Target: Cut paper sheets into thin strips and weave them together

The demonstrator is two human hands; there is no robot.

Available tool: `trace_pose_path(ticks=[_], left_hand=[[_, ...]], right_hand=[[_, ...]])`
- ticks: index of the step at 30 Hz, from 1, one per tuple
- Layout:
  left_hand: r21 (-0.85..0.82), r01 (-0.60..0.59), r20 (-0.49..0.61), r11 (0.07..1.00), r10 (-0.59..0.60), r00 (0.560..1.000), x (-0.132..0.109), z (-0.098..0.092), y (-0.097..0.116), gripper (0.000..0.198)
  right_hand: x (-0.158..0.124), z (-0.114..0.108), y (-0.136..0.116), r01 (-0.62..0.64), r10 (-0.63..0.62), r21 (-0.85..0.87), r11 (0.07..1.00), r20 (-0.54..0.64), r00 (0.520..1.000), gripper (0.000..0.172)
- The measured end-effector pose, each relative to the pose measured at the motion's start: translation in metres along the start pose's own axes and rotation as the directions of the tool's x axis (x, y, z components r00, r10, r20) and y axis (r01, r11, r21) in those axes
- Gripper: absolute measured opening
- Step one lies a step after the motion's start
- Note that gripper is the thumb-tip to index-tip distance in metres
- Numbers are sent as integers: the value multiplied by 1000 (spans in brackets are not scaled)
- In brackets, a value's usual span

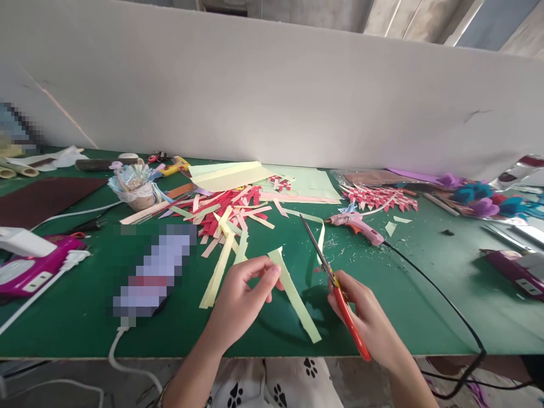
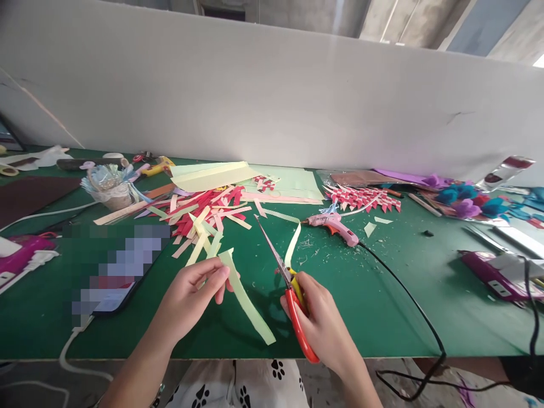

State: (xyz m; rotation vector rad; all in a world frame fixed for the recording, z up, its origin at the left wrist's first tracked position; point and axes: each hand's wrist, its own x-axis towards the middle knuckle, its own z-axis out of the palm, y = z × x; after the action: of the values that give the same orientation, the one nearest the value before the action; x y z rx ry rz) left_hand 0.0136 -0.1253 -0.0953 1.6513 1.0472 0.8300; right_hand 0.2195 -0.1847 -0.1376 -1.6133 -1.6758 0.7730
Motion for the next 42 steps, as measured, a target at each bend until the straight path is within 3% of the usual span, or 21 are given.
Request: trace_pose_path(ticks=[3,5,8,9,10,13,17,21,25,36,39,42], left_hand=[[8,-21,-13,1000,21,1000,-1,0,-3,34],[8,-47,1,999,47,999,-2,0,-5,34],[-3,-63,36,998,63,997,-3,1,-9,33],[-7,-59,42,998,59,997,-4,1,-10,34],[-9,-53,47,999,54,997,-4,2,-11,34],[5,-37,60,999,36,998,-5,0,-11,34],[40,-26,35,999,25,999,-12,-5,-7,35],[53,-38,-16,998,39,999,-24,-9,-1,40],[64,-76,22,995,75,997,-30,-9,3,38],[70,-9,2,997,9,1000,-24,-7,-1,38],[89,-13,-2,996,13,1000,-19,-5,-1,38],[79,-21,-29,997,24,999,-11,-3,1,35]], right_hand=[[-3,-3,-4,26,-30,91,996,41,999,30],[-2,-10,-2,24,-21,86,996,-35,999,28],[11,-21,6,-54,40,-64,996,-206,978,24],[19,-23,9,-80,47,-147,986,-214,976,23],[27,-23,12,-75,27,-239,968,-199,980,23],[50,-16,19,59,-61,-438,897,8,998,19],[62,0,18,279,-190,-529,801,217,958,20],[60,7,5,283,-157,-459,842,294,943,22],[59,9,-6,306,-179,-378,874,335,925,21],[33,-7,-4,94,-82,-278,956,56,995,20],[22,-10,-7,24,-18,-135,991,40,999,21],[12,-11,-10,31,-27,-64,998,63,998,23]])
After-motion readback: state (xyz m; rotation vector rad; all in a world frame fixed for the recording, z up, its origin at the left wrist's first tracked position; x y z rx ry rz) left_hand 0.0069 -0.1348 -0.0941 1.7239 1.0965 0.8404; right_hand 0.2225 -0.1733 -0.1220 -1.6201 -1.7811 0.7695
